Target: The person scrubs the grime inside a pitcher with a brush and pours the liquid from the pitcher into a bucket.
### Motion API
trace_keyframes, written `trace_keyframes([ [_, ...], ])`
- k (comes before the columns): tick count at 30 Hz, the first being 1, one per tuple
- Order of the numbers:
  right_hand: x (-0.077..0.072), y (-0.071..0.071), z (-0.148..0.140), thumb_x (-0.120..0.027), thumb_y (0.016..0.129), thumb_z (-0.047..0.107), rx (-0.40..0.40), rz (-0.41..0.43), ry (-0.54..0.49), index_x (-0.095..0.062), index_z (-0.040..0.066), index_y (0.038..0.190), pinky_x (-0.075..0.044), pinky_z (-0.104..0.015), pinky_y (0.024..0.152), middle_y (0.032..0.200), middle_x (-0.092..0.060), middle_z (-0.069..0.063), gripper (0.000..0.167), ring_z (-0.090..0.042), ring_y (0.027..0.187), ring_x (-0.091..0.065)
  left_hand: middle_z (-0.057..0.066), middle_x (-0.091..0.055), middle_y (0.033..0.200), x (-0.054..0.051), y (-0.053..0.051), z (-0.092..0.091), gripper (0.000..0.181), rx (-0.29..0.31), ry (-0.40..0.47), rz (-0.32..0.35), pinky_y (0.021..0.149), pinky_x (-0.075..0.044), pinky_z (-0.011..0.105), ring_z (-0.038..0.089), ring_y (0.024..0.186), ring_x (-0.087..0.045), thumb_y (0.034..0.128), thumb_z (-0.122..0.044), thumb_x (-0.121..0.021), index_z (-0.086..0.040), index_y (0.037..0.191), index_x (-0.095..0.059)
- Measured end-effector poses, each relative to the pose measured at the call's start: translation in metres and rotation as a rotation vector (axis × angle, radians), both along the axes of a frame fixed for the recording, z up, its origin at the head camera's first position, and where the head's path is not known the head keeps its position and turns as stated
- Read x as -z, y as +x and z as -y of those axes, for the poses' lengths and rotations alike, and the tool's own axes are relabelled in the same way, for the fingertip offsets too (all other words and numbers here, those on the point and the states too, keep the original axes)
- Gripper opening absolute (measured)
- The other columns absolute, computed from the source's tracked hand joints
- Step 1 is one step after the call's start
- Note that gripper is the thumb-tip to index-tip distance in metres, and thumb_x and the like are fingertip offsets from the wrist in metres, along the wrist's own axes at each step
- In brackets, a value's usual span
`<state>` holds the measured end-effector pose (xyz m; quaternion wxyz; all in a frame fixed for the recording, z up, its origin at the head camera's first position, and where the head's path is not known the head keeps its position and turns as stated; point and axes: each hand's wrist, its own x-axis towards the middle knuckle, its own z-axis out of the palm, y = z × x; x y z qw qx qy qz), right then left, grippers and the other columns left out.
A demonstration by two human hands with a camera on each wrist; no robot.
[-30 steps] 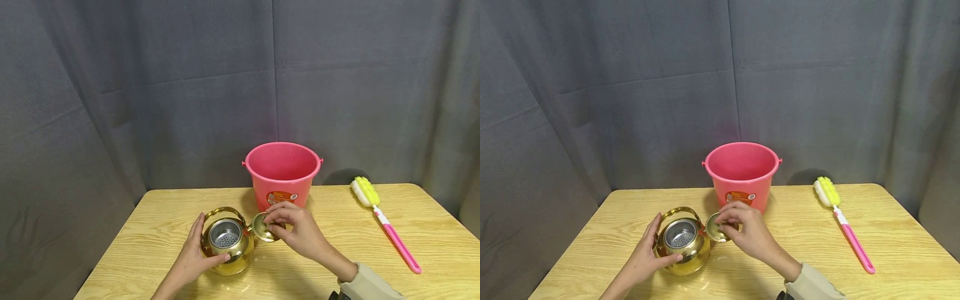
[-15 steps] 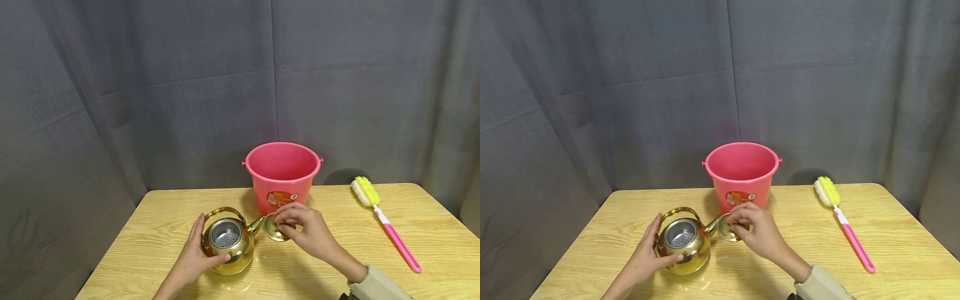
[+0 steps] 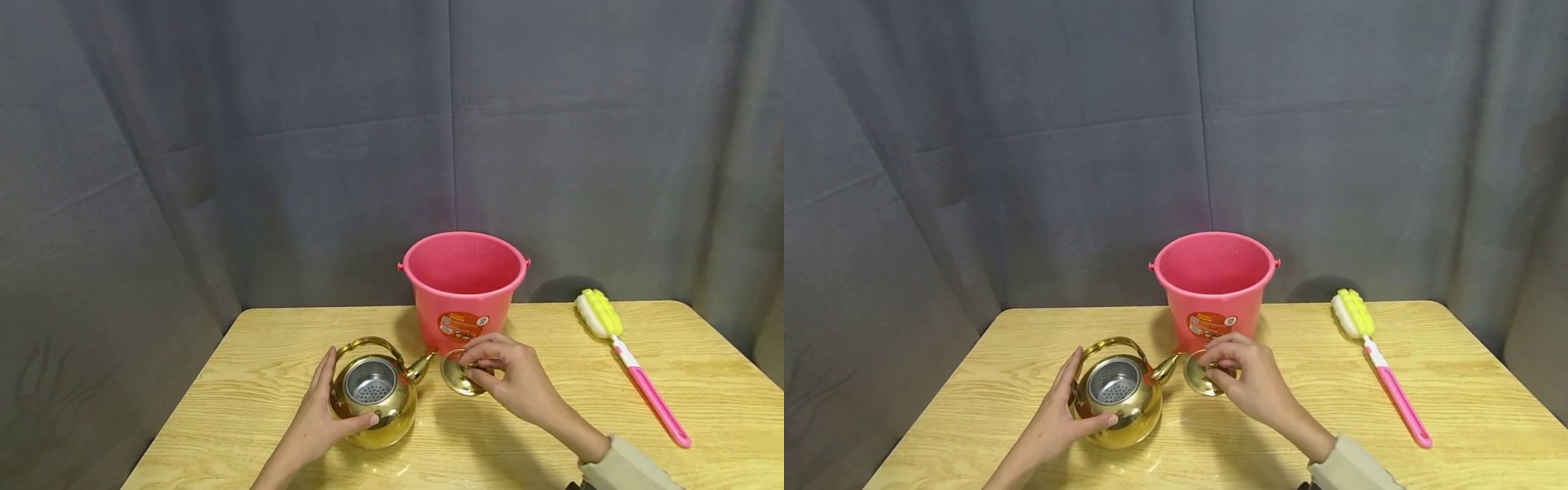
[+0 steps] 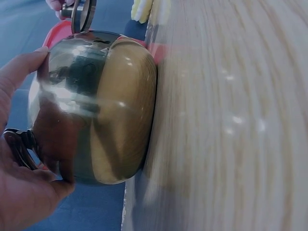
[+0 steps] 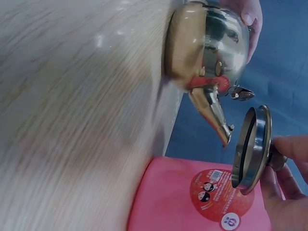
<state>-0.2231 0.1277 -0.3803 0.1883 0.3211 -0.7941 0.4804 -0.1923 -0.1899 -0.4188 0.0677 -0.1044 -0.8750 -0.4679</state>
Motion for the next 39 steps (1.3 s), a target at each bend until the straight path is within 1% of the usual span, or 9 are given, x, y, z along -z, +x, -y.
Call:
trace_keyframes([
  [4, 0.003, -0.003, -0.003, -0.077, 0.076, -0.009, 0.013, 0.019, 0.008, -0.073, 0.011, 0.087, -0.055, -0.028, 0.074, 0.101, -0.065, -0.001, 0.023, -0.017, 0.088, -0.065, 0.015, -0.009, 0.16, -0.001, -0.001, 0.0, 0.124, -0.003, 0.001, 0.003, 0.106, -0.02, 0.064, 0.039, 0.142, -0.015, 0.0676, -0.046, -0.087, -0.015, 0.157, -0.007],
  [12, 0.008, -0.006, -0.01, -0.077, 0.077, -0.008, 0.051, 0.133, 0.017, -0.072, 0.012, 0.085, -0.055, -0.026, 0.074, 0.099, -0.064, 0.0, 0.022, -0.019, 0.089, -0.064, 0.015, -0.008, 0.16, 0.001, 0.0, 0.001, 0.125, -0.001, 0.001, 0.007, 0.106, -0.019, 0.064, 0.039, 0.142, -0.014, 0.0674, -0.046, -0.087, -0.015, 0.157, -0.006],
  [18, 0.013, -0.008, -0.013, -0.077, 0.076, -0.009, 0.075, 0.173, 0.049, -0.072, 0.012, 0.083, -0.055, -0.026, 0.072, 0.096, -0.064, 0.001, 0.022, -0.019, 0.087, -0.064, 0.014, -0.008, 0.16, 0.002, 0.0, 0.001, 0.124, -0.003, 0.01, 0.007, 0.106, -0.018, 0.064, 0.038, 0.142, -0.013, 0.0674, -0.046, -0.087, -0.017, 0.157, -0.007],
  [24, 0.018, -0.013, -0.018, -0.075, 0.076, -0.011, 0.075, 0.21, 0.087, -0.072, 0.01, 0.082, -0.056, -0.026, 0.072, 0.095, -0.063, 0.0, 0.023, -0.021, 0.088, -0.064, 0.014, -0.009, 0.16, 0.002, 0.0, 0.001, 0.124, -0.01, 0.012, 0.004, 0.106, -0.019, 0.064, 0.038, 0.142, -0.014, 0.0665, -0.047, -0.087, -0.017, 0.157, -0.008],
  [28, 0.023, -0.017, -0.021, -0.074, 0.076, -0.011, 0.078, 0.223, 0.123, -0.072, 0.01, 0.082, -0.055, -0.026, 0.071, 0.095, -0.063, 0.0, 0.022, -0.022, 0.089, -0.063, 0.015, -0.01, 0.16, 0.002, 0.001, 0.0, 0.125, -0.01, 0.009, 0.0, 0.106, -0.019, 0.064, 0.038, 0.142, -0.015, 0.0662, -0.048, -0.087, -0.017, 0.157, -0.008],
  [32, 0.027, -0.02, -0.022, -0.075, 0.076, -0.01, 0.059, 0.222, 0.144, -0.072, 0.01, 0.081, -0.056, -0.026, 0.07, 0.094, -0.064, 0.0, 0.021, -0.022, 0.089, -0.063, 0.014, -0.01, 0.16, 0.002, 0.001, 0.0, 0.124, -0.012, 0.006, 0.003, 0.106, -0.019, 0.064, 0.038, 0.142, -0.014, 0.0664, -0.048, -0.087, -0.017, 0.157, -0.008],
  [39, 0.032, -0.025, -0.015, -0.076, 0.073, -0.011, 0.031, 0.186, 0.161, -0.072, 0.01, 0.08, -0.055, -0.026, 0.071, 0.091, -0.062, 0.001, 0.023, -0.016, 0.085, -0.062, 0.014, -0.009, 0.16, 0.002, 0.0, 0.001, 0.124, -0.009, 0.006, 0.005, 0.106, -0.02, 0.064, 0.039, 0.142, -0.015, 0.067, -0.048, -0.087, -0.018, 0.157, -0.008],
])
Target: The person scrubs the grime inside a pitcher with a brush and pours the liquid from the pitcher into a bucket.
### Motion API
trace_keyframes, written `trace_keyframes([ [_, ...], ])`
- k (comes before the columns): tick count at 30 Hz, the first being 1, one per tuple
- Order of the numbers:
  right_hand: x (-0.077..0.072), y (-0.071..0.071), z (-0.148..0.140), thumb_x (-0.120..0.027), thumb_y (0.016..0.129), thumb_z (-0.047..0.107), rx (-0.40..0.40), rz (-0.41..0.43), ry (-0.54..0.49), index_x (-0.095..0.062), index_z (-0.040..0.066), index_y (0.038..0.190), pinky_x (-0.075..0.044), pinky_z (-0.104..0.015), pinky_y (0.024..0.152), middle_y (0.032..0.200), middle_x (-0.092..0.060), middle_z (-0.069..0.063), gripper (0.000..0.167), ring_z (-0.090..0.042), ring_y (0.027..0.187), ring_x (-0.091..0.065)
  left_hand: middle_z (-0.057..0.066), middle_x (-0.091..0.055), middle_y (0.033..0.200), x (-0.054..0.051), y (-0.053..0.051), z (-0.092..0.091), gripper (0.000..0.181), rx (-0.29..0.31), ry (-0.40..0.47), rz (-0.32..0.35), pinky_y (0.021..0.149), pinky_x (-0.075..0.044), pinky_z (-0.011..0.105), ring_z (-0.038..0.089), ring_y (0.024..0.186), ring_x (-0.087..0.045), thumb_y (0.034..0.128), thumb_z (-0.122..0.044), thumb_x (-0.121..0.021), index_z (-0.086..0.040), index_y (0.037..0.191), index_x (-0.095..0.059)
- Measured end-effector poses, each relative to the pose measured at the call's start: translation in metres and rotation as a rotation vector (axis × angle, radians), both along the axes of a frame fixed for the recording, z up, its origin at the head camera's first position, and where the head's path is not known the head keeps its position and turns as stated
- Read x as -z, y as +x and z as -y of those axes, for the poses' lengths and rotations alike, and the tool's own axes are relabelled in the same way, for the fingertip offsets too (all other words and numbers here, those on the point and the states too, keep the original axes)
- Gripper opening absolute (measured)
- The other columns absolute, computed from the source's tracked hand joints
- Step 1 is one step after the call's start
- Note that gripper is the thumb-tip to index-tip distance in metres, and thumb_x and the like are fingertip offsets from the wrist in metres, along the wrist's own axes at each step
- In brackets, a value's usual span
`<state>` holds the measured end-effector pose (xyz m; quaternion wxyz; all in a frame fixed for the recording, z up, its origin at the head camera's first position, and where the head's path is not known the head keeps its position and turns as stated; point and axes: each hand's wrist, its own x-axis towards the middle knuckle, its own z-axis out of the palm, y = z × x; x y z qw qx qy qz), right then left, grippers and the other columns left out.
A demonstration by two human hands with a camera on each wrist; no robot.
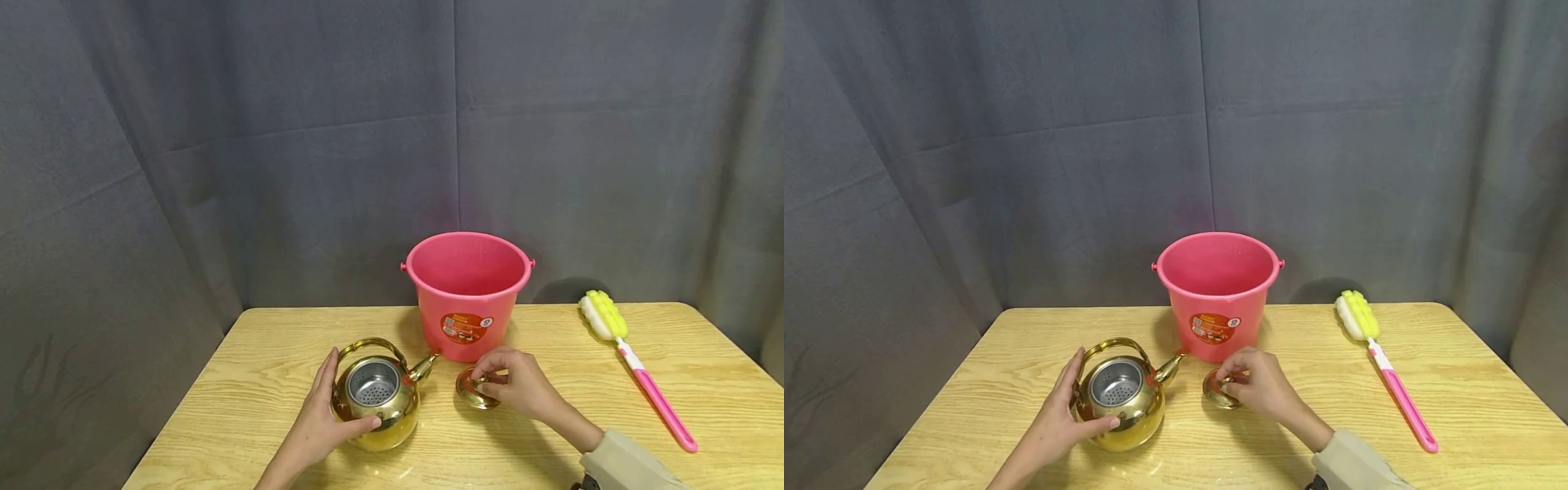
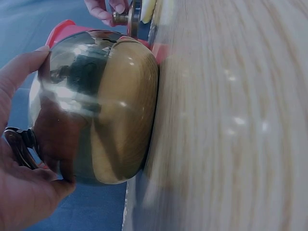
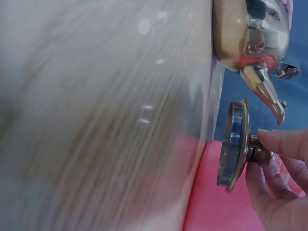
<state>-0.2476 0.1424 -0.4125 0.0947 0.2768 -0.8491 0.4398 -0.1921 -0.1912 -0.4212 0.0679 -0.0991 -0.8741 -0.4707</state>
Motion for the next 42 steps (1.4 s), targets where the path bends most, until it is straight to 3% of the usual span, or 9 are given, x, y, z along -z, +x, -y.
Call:
trace_keyframes([
  [7, 0.004, -0.004, 0.009, -0.077, 0.071, -0.01, 0.002, -0.053, 0.048, -0.072, 0.013, 0.078, -0.055, -0.027, 0.069, 0.087, -0.063, 0.005, 0.025, -0.014, 0.082, -0.06, 0.014, -0.009, 0.16, -0.001, 0.0, 0.0, 0.124, 0.0, -0.005, -0.005, 0.106, -0.02, 0.064, 0.039, 0.142, -0.015, 0.0672, -0.048, -0.087, -0.017, 0.157, -0.008],
  [18, 0.008, -0.01, 0.008, -0.08, 0.07, -0.007, 0.026, -0.044, 0.099, -0.071, 0.014, 0.077, -0.056, -0.034, 0.071, 0.083, -0.063, 0.007, 0.024, -0.019, 0.081, -0.064, 0.015, -0.009, 0.16, 0.0, 0.0, 0.0, 0.124, 0.004, 0.005, -0.001, 0.106, -0.02, 0.064, 0.04, 0.141, -0.015, 0.0673, -0.047, -0.087, -0.018, 0.157, -0.007],
  [42, 0.015, -0.014, 0.003, -0.079, 0.069, -0.008, 0.063, -0.038, 0.102, -0.07, 0.015, 0.075, -0.056, -0.037, 0.071, 0.082, -0.062, 0.007, 0.025, -0.02, 0.08, -0.065, 0.013, -0.009, 0.16, 0.001, 0.0, 0.001, 0.125, 0.011, 0.031, -0.003, 0.107, -0.019, 0.063, 0.037, 0.142, -0.014, 0.0661, -0.047, -0.088, -0.02, 0.157, -0.007],
])
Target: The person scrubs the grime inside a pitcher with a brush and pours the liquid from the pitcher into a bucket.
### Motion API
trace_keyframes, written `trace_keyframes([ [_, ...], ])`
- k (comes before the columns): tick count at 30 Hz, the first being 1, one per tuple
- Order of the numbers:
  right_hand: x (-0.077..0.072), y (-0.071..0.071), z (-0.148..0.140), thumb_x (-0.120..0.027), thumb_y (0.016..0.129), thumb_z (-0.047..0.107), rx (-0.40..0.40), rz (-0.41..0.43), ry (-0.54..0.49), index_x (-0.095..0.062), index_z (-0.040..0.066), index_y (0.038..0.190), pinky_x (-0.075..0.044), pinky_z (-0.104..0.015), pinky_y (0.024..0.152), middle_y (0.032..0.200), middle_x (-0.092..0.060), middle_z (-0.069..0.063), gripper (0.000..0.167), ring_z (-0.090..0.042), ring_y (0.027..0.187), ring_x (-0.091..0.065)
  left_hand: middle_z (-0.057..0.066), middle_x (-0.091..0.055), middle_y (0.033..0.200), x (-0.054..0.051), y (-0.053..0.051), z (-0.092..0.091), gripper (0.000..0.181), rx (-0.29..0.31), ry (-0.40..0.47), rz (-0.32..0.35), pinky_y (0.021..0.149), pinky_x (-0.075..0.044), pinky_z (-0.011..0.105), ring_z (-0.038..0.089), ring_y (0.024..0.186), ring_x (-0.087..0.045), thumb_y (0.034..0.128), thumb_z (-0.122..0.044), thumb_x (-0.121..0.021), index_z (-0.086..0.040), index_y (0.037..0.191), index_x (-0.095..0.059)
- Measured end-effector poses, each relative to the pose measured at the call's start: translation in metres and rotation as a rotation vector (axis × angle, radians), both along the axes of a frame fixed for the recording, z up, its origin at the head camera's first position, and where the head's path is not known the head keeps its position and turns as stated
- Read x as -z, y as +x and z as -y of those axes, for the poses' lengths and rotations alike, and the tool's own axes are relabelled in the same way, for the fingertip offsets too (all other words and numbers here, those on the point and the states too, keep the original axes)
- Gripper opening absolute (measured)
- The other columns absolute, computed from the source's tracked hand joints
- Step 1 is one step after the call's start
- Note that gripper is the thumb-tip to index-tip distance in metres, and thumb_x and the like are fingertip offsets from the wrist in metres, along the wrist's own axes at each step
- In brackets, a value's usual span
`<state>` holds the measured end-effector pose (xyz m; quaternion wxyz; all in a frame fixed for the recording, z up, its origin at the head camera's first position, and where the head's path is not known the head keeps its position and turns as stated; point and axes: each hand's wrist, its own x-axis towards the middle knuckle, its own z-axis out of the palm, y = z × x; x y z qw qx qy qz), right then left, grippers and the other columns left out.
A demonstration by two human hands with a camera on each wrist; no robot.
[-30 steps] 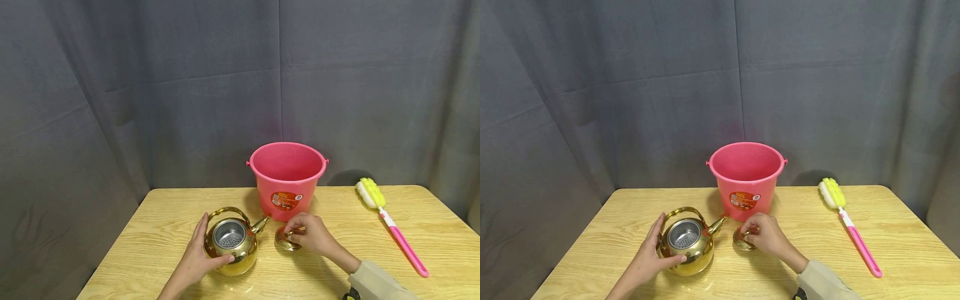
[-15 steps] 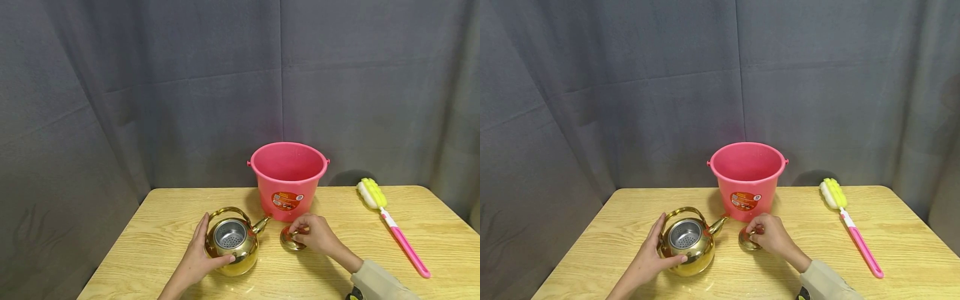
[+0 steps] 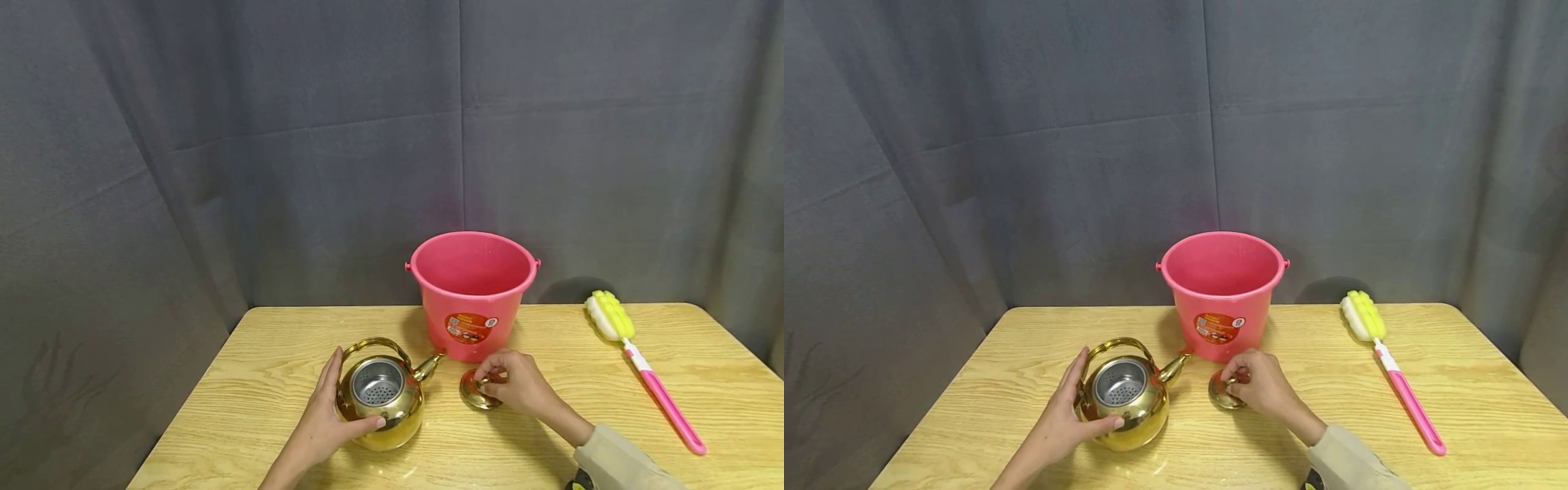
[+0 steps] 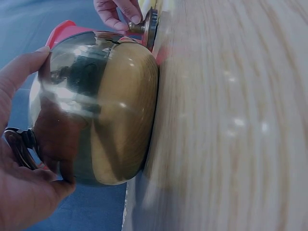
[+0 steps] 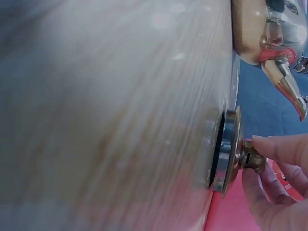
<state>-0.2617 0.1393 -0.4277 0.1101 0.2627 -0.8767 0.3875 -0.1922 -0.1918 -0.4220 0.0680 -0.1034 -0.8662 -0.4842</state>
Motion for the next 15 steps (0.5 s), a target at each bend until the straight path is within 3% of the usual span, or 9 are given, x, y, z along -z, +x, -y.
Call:
trace_keyframes([
  [15, -0.0031, -0.0006, -0.0019, -0.078, 0.068, -0.009, -0.03, 0.047, 0.0, -0.069, 0.012, 0.076, -0.056, -0.033, 0.068, 0.078, -0.065, 0.005, 0.024, -0.021, 0.078, -0.066, 0.015, -0.01, 0.16, -0.0001, 0.0008, -0.0006, 0.125, -0.01, -0.016, -0.008, 0.107, -0.02, 0.063, 0.038, 0.142, -0.016, 0.0654, -0.048, -0.088, -0.019, 0.157, -0.008],
])
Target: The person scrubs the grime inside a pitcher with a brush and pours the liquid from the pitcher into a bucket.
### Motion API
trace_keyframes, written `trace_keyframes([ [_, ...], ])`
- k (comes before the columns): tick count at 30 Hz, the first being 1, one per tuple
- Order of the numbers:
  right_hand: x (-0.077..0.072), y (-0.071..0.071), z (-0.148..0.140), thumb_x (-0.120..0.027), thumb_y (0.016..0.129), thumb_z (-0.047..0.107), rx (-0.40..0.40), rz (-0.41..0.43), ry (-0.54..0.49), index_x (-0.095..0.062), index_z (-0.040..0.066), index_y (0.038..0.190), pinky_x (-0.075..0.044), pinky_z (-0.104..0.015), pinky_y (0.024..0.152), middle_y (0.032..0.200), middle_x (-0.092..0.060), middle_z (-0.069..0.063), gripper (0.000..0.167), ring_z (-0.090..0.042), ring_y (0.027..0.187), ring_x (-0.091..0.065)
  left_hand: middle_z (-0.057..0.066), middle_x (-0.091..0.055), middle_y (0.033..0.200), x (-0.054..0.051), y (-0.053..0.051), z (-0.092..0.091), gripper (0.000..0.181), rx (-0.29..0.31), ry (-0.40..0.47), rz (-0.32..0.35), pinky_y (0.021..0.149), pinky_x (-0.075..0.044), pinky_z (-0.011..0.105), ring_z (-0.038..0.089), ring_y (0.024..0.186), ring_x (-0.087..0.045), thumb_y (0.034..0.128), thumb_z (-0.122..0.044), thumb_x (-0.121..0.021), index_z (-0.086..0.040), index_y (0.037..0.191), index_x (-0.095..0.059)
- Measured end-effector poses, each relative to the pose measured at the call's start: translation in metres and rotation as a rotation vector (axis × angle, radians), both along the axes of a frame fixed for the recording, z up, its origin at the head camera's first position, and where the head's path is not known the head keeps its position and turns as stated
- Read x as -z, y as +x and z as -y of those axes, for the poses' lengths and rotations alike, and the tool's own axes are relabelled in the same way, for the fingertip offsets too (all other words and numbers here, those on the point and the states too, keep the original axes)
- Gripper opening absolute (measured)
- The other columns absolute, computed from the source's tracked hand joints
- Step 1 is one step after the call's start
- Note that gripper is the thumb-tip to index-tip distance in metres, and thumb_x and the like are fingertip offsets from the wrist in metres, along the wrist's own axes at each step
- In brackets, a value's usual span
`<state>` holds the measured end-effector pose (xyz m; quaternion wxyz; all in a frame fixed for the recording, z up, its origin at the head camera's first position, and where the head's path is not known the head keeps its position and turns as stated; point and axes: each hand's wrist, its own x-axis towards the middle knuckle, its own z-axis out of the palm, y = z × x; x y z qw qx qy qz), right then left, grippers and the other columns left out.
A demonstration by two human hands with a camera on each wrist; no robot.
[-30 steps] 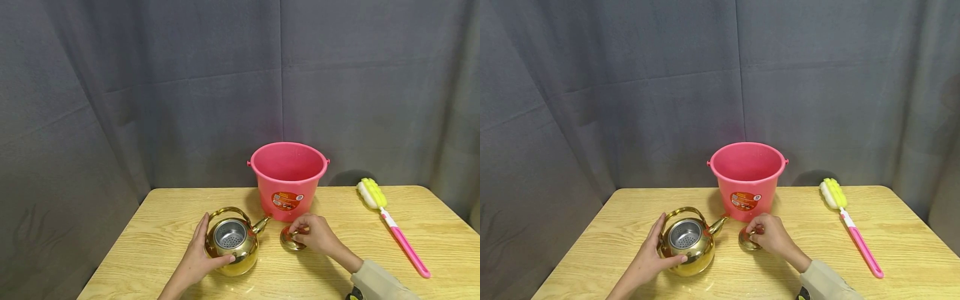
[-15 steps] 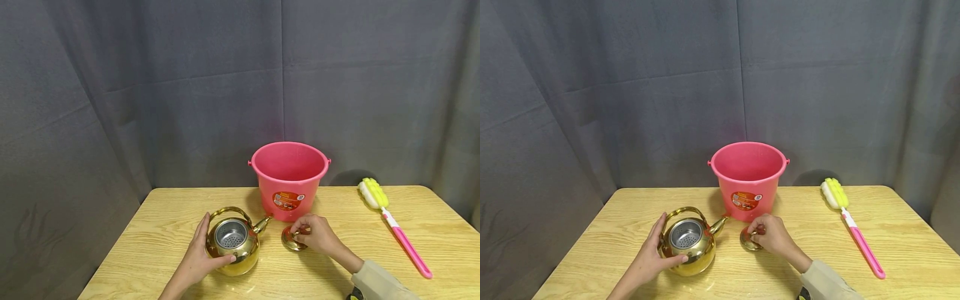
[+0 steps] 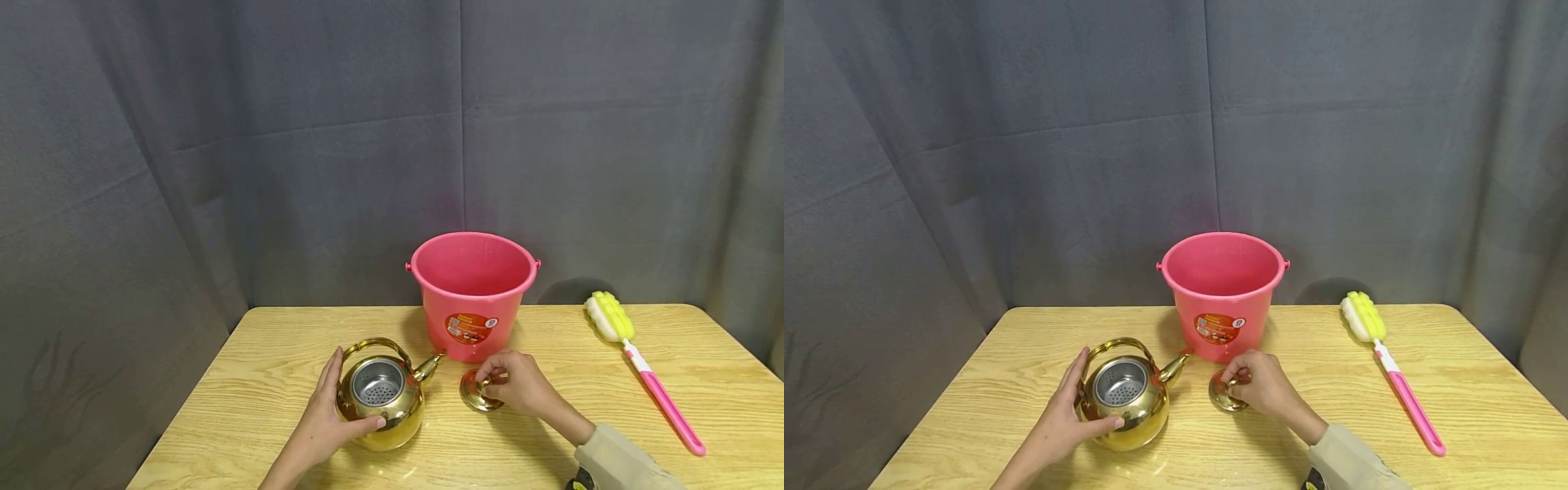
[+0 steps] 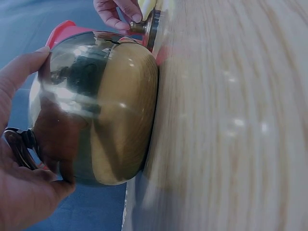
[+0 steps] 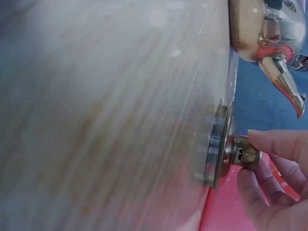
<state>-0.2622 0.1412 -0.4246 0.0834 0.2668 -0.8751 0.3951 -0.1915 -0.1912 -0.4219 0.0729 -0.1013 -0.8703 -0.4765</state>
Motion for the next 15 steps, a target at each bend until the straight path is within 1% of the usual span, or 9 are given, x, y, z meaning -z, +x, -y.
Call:
trace_keyframes([
  [6, -0.005, 0.0, 0.001, -0.077, 0.068, -0.009, -0.005, 0.023, -0.021, -0.07, 0.009, 0.077, -0.054, -0.025, 0.062, 0.08, -0.066, 0.002, 0.022, -0.022, 0.077, -0.068, 0.015, -0.01, 0.159, 0.0, 0.0, 0.0, 0.125, -0.004, -0.008, 0.003, 0.106, -0.02, 0.063, 0.039, 0.141, -0.016, 0.0655, -0.048, -0.088, -0.019, 0.158, -0.008],
  [8, -0.007, 0.001, 0.001, -0.076, 0.07, -0.008, 0.001, 0.025, -0.027, -0.07, 0.008, 0.078, -0.054, -0.024, 0.061, 0.081, -0.068, 0.001, 0.019, -0.022, 0.076, -0.068, 0.015, -0.01, 0.159, 0.0, 0.001, 0.0, 0.125, -0.006, -0.01, 0.005, 0.106, -0.021, 0.063, 0.039, 0.141, -0.016, 0.0655, -0.049, -0.087, -0.019, 0.158, -0.008],
  [12, -0.013, 0.002, 0.001, -0.075, 0.077, -0.001, 0.038, 0.016, -0.021, -0.072, 0.007, 0.081, -0.054, -0.025, 0.063, 0.082, -0.069, 0.001, 0.01, -0.02, 0.077, -0.069, 0.014, -0.01, 0.16, -0.001, 0.0, 0.0, 0.125, -0.004, -0.005, 0.007, 0.106, -0.02, 0.064, 0.039, 0.141, -0.016, 0.0657, -0.048, -0.087, -0.02, 0.158, -0.008],
  [15, -0.016, 0.004, 0.001, -0.073, 0.08, 0.002, 0.057, 0.016, -0.024, -0.073, 0.007, 0.084, -0.054, -0.026, 0.065, 0.084, -0.07, 0.001, 0.006, -0.018, 0.078, -0.068, 0.014, -0.009, 0.16, -0.001, 0.0, 0.0, 0.125, -0.001, 0.003, 0.011, 0.106, -0.02, 0.065, 0.04, 0.141, -0.015, 0.066, -0.048, -0.087, -0.02, 0.158, -0.008],
])
